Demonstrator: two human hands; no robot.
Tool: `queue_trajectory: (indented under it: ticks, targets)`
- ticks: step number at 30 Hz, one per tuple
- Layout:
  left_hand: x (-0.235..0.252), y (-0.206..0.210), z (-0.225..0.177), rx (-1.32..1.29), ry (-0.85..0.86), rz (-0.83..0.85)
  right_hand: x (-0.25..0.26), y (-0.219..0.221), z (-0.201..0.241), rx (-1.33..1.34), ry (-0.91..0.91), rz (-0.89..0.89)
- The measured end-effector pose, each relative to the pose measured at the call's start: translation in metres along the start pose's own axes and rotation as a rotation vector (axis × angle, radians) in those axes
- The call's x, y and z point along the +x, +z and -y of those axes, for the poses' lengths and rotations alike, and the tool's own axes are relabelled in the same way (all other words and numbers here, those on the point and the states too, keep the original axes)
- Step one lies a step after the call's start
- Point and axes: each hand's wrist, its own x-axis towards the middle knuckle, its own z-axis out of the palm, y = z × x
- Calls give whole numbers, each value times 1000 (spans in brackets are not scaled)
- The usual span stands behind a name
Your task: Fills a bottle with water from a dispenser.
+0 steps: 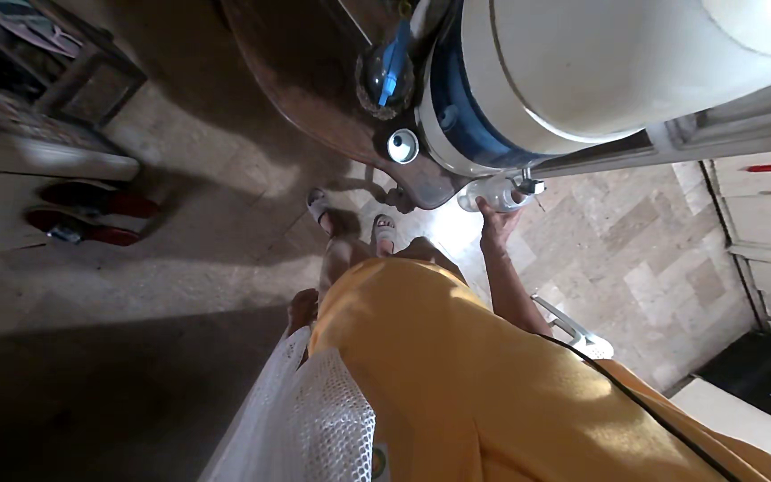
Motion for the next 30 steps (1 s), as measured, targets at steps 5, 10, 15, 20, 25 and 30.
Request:
queue_trajectory:
  ticks: [5, 10, 15, 20, 25, 30]
  targets:
    - [-2, -1, -4, 23, 17, 3, 1, 0, -2, -3, 0, 1]
    - [-2, -1, -5, 28, 24, 7, 0, 1, -1, 1, -15, 0]
    - [-5, -1, -9, 18, 18, -2, 0, 2, 0, -20, -7, -8]
    - [10, -4, 9, 105, 74, 64, -8, -3, 14, -31, 59, 63]
    - [16, 0, 11, -16, -9, 61, -6, -6, 8, -23, 100, 30]
    - [13, 0, 6, -182, -21, 37, -3, 3, 12, 11, 44, 30]
